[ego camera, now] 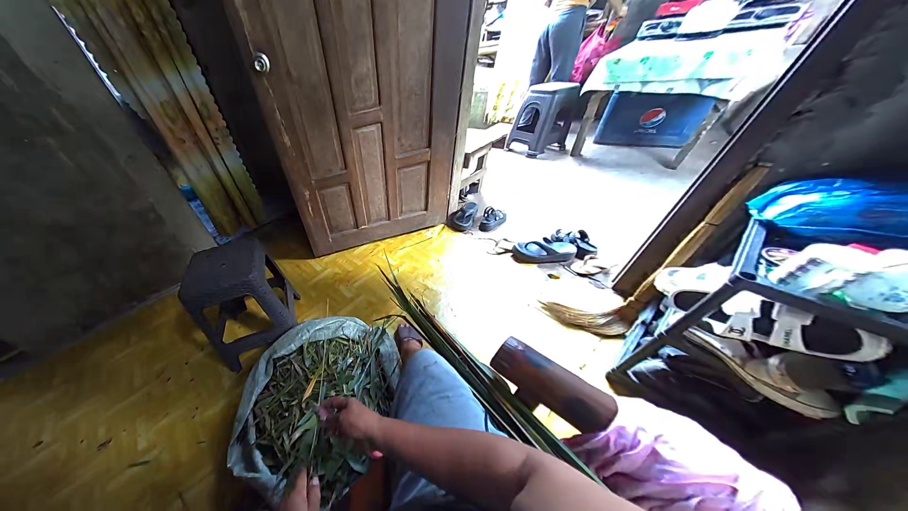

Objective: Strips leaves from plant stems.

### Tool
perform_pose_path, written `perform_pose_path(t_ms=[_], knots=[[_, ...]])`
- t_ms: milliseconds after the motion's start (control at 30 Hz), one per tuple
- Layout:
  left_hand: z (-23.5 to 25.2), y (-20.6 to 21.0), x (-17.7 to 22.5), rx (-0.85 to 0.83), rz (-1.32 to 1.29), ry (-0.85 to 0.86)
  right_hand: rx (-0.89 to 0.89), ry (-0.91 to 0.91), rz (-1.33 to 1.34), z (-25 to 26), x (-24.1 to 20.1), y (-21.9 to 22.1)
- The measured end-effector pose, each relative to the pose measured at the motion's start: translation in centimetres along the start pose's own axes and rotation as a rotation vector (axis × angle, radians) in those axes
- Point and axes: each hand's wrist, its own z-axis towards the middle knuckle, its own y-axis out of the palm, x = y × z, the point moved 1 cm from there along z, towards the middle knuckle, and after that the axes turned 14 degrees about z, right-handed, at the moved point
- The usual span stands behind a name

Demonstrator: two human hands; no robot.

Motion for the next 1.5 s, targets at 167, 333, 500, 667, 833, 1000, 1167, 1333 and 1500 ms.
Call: perform_pose_path(t_ms=[167, 333, 500, 667, 833, 1000, 1167, 1333, 1500], knots=[[-0.8, 0.0, 0.0, -0.006, -0.024, 0.016, 0.047, -0.010, 0.066, -1.0, -1.3, -0.6], [-2.5, -0.8, 0.0, -0.064, 0.023, -0.033, 0.073, -0.016, 0.055, -1.2, -2.6, -0.7], [-3.8, -0.8, -0.2, -0.060, 0.020, -0.053, 0.109, -0.001, 0.121, -0.4, -3.0, 0.0], [-5.2, -0.4, -1.3, -0.037, 0.006, -0.073, 0.144, -0.020, 0.189, 0.7, -3.8, -1.0], [-6.4, 0.4, -3.0, 0.024, -0.037, -0.041, 0.153, -0.019, 0.203, 1.1, -5.1, -2.0], [-7.6, 0.3, -3.7, 0.036, -0.001, -0.083, 0.187, -0.045, 0.230, 1.9, -5.5, -2.9], [-9.5, 0.6, -5.1, 0.093, -0.042, -0.057, 0.249, -0.067, 0.226, 2.7, -6.7, -4.5], [-11.7, 0.6, -7.1, 0.104, -0.100, -0.040, 0.289, -0.086, 0.217, 3.7, -8.1, -6.2], [-13.0, 1.1, -9.9, 0.029, -0.146, -0.109, 0.407, -0.135, 0.319, 5.1, -8.8, -8.3]])
